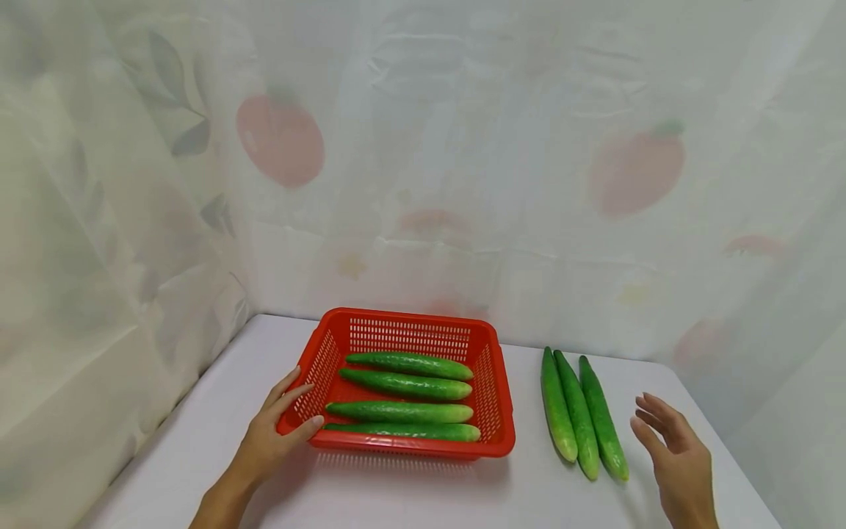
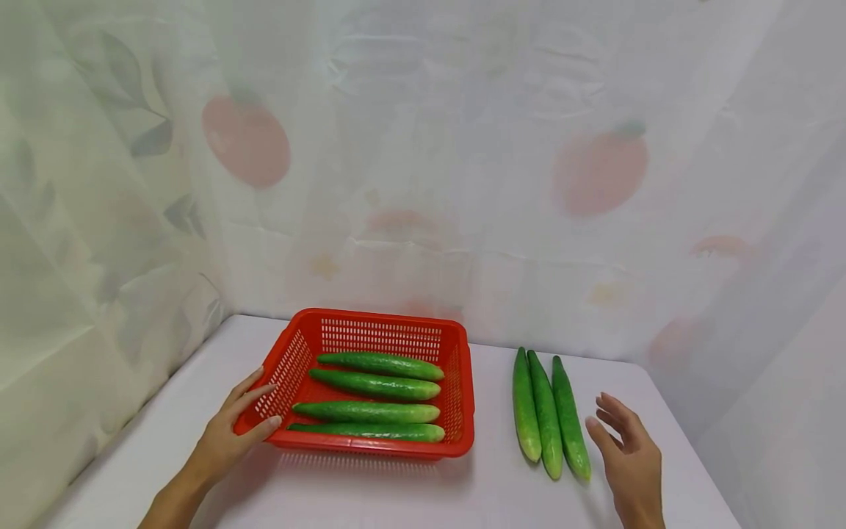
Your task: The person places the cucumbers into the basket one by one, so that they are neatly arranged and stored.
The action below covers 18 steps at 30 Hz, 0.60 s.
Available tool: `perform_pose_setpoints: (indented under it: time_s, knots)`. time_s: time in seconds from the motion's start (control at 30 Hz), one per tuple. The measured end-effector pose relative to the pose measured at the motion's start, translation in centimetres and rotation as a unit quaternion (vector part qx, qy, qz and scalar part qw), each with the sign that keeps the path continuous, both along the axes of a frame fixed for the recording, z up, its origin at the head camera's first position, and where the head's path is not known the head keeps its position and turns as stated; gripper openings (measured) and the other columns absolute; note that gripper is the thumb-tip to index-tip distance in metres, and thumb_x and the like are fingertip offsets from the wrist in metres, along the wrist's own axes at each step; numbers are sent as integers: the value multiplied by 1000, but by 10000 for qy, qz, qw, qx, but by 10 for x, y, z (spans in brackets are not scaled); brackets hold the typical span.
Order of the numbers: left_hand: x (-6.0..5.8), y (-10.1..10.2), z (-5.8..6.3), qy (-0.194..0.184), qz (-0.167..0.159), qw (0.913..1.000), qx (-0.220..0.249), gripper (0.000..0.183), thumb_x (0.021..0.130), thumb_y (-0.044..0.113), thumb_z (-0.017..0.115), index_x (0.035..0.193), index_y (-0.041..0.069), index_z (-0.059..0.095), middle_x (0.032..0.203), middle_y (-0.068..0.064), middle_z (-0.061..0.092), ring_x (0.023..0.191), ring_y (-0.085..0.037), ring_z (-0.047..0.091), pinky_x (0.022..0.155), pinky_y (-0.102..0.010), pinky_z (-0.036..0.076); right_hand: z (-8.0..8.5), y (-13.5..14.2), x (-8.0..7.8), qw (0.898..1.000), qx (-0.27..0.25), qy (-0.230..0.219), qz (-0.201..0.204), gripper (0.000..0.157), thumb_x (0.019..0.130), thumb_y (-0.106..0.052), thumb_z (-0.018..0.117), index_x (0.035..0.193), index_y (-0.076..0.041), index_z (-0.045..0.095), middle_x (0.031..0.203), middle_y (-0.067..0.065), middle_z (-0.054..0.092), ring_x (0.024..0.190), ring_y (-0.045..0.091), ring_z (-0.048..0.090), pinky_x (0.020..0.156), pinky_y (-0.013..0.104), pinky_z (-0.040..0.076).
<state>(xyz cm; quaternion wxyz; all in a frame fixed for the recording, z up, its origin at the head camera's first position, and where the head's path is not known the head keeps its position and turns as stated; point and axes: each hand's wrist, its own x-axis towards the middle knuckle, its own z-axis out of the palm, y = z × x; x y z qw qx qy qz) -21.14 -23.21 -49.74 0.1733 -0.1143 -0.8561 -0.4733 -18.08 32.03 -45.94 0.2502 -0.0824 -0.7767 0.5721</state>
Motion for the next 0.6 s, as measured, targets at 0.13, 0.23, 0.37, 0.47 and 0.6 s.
perform_pose_setpoints:
  time_s: [0.13,0.23,0.37,0.47,0.6]
  knots:
    - [0,0,0,-5,-10,10000,6,54,84,24,76,131,5,58,154,1,28,135,-33,28,96,-61,29,-14,4,-3,9993,156,-307,-175,52,93,-21,67,141,-10,49,128,-1,56,111,2,51,80,8,40]
    - [0,0,0,-18,-26,10000,39,54,84,23,76,131,5,57,154,1,28,136,-33,28,96,-61,28,-24,6,-5,9969,349,-607,-360,54,94,-28,65,142,-12,47,130,0,55,110,2,50,78,7,39]
    - [0,0,0,-37,-9,10000,35,55,84,24,76,132,5,57,154,1,28,135,-33,28,96,-61,29,-34,8,-7,9951,280,-845,-441,56,94,-32,64,144,-13,46,132,5,53,112,5,49,78,7,39]
    - [0,0,0,-46,10,10000,18,55,84,24,76,132,5,57,154,1,29,135,-33,29,96,-61,29,-41,9,-8,9942,114,-972,-446,58,93,-33,65,145,-13,45,133,6,52,113,7,48,79,7,39]
    - [0,0,0,-57,5,10000,24,55,84,25,76,132,5,57,154,1,29,135,-32,29,96,-60,30,-47,12,-8,9922,32,-1146,-485,62,92,-37,65,146,-16,43,136,6,50,117,11,46,78,8,38]
